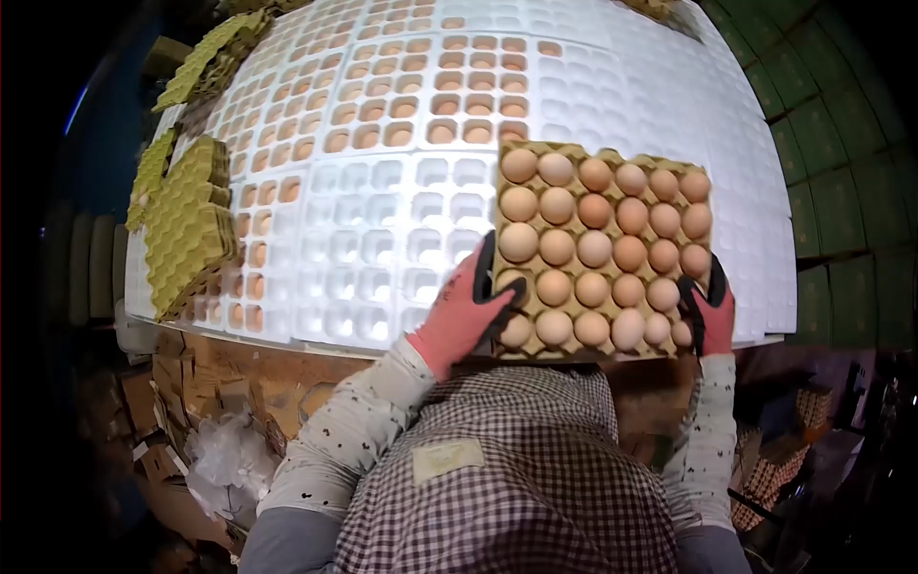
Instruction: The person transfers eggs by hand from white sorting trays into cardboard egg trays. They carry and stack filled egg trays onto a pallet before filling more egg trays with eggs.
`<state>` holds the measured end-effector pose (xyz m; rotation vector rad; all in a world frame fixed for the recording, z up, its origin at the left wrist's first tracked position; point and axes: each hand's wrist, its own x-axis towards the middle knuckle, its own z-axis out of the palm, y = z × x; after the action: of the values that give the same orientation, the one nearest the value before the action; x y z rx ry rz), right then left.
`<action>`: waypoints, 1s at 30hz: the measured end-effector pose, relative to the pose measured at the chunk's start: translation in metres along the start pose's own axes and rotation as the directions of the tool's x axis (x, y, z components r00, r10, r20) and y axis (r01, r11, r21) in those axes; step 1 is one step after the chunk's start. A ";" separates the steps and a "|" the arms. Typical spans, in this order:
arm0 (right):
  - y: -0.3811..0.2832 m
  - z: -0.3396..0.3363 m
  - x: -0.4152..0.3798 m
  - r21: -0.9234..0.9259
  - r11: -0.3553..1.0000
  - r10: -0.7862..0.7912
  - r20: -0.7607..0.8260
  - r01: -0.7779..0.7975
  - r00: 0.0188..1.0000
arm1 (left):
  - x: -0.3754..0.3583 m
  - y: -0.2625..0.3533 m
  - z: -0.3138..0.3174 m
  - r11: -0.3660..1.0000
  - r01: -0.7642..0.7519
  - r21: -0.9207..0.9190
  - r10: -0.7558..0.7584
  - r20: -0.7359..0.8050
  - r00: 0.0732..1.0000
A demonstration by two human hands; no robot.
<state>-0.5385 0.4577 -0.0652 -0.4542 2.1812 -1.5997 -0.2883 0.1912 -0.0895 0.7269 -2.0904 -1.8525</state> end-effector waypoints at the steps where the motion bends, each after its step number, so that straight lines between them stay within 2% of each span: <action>1: 0.028 -0.023 0.012 -0.045 0.999 -0.017 0.016 0.017 1.000 | 0.003 -0.005 0.008 0.997 -0.023 0.069 0.025 -0.030 0.999; 2: 0.025 -0.032 0.012 -0.346 0.932 -0.100 0.046 0.109 0.994 | -0.002 -0.001 0.013 0.964 -0.028 0.264 0.046 -0.060 0.997; 3: 0.018 -0.031 0.008 -0.608 0.769 -0.168 0.106 0.198 0.980 | -0.004 0.024 0.016 0.862 -0.164 0.480 0.203 -0.031 0.979; 4: 0.002 -0.032 -0.001 -0.670 0.700 -0.200 0.145 0.245 0.969 | -0.014 0.029 0.012 0.634 -0.312 0.708 0.359 0.088 0.929; 5: -0.016 -0.035 -0.008 -0.719 0.629 -0.230 0.191 0.295 0.954 | -0.019 0.036 0.008 0.455 -0.420 0.785 0.338 0.284 0.897; 6: -0.022 -0.045 -0.014 -0.782 0.482 -0.264 0.300 0.395 0.917 | -0.022 0.026 0.008 0.421 -0.444 0.791 0.338 0.317 0.886; 7: -0.023 -0.058 -0.025 -0.708 0.470 -0.129 0.535 0.526 0.835 | -0.031 0.018 0.017 0.390 -0.457 0.800 0.317 0.349 0.882; 9: -0.021 -0.049 -0.036 -0.764 0.366 -0.139 0.520 0.532 0.843 | -0.033 0.016 0.015 0.691 -0.345 0.635 0.261 0.226 0.938; 10: -0.012 -0.052 -0.037 -0.761 0.388 -0.173 0.495 0.520 0.852 | -0.033 0.019 0.017 0.809 -0.278 0.518 0.220 0.172 0.960; 11: 0.000 -0.057 -0.037 -0.758 0.409 -0.206 0.465 0.508 0.861 | -0.034 0.025 0.027 0.967 -0.160 0.198 0.159 0.019 0.987; 12: 0.010 -0.063 -0.036 -0.756 0.426 -0.240 0.436 0.498 0.867 | -0.034 0.029 0.031 0.990 -0.082 -0.113 0.072 -0.089 0.993; 13: 0.017 -0.072 -0.035 -0.535 0.795 -0.153 0.280 0.286 0.948 | -0.031 0.030 0.033 0.907 -0.028 -0.421 -0.047 -0.166 0.985; 14: 0.023 -0.083 -0.034 -0.182 0.983 0.005 0.173 0.026 0.985 | -0.022 0.021 0.025 0.950 -0.011 -0.312 -0.013 -0.075 0.997; 15: 0.026 -0.089 -0.032 0.222 0.949 0.194 0.140 -0.222 0.971 | -0.015 0.037 0.028 0.993 -0.037 -0.115 0.034 -0.036 0.999; 16: 0.023 -0.087 -0.036 0.403 0.891 0.179 0.115 -0.211 0.977 | -0.013 0.041 0.034 0.980 -0.122 0.156 0.112 0.075 0.991; 17: 0.016 -0.089 -0.037 0.485 0.818 0.255 0.175 -0.309 0.951 | -0.012 0.045 0.044 0.887 -0.224 0.404 0.151 0.207 0.967; 18: 0.015 -0.089 -0.032 0.319 0.917 0.134 0.324 -0.241 0.937 | -0.011 0.058 0.061 0.663 -0.330 0.672 0.163 0.302 0.939; 19: 0.007 -0.076 -0.029 0.014 1.000 -0.002 0.405 -0.004 0.914 | -0.015 0.054 0.074 0.449 -0.327 0.832 0.096 0.318 0.943; 20: -0.002 -0.063 -0.026 -0.249 0.927 -0.137 0.475 0.282 0.869 | -0.015 0.047 0.076 0.403 -0.353 0.844 0.126 0.331 0.935; 21: -0.005 -0.046 -0.034 -0.612 0.660 -0.184 0.431 0.436 0.883 | -0.013 0.044 0.077 0.352 -0.378 0.856 0.158 0.343 0.926; 22: -0.013 -0.030 -0.035 -0.715 0.527 -0.144 0.459 0.461 0.877 | -0.012 0.046 0.076 0.429 -0.380 0.819 0.204 0.321 0.925; 23: -0.023 -0.020 -0.034 -0.794 0.381 -0.097 0.475 0.473 0.875 | -0.012 0.050 0.073 0.502 -0.386 0.774 0.245 0.301 0.922; 24: -0.029 -0.021 -0.032 -0.796 0.393 -0.096 0.461 0.460 0.882 | -0.012 0.054 0.071 0.573 -0.392 0.720 0.281 0.277 0.919; 25: -0.032 -0.021 -0.030 -0.795 0.404 -0.095 0.456 0.453 0.885 | -0.010 0.059 0.072 0.548 -0.430 0.718 0.308 0.305 0.901; 26: -0.028 -0.021 -0.033 -0.704 0.565 -0.175 0.408 0.431 0.896 | -0.006 0.065 0.079 0.523 -0.458 0.719 0.333 0.323 0.886; 27: -0.024 -0.018 -0.034 -0.646 0.607 -0.222 0.421 0.463 0.879 | -0.002 0.069 0.085 0.494 -0.480 0.725 0.355 0.336 0.873; 29: -0.032 -0.001 -0.043 -0.598 0.605 -0.270 0.466 0.525 0.843 | 0.003 0.050 0.102 0.404 -0.518 0.754 0.332 0.407 0.851; 30: -0.040 0.010 -0.049 -0.695 0.447 -0.263 0.499 0.562 0.826 | 0.005 0.038 0.112 0.356 -0.523 0.774 0.333 0.418 0.845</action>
<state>-0.4898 0.4613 -0.0233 -1.5373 2.5336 -0.4160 -0.3562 0.2857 -0.0708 0.0609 -2.9528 -0.4474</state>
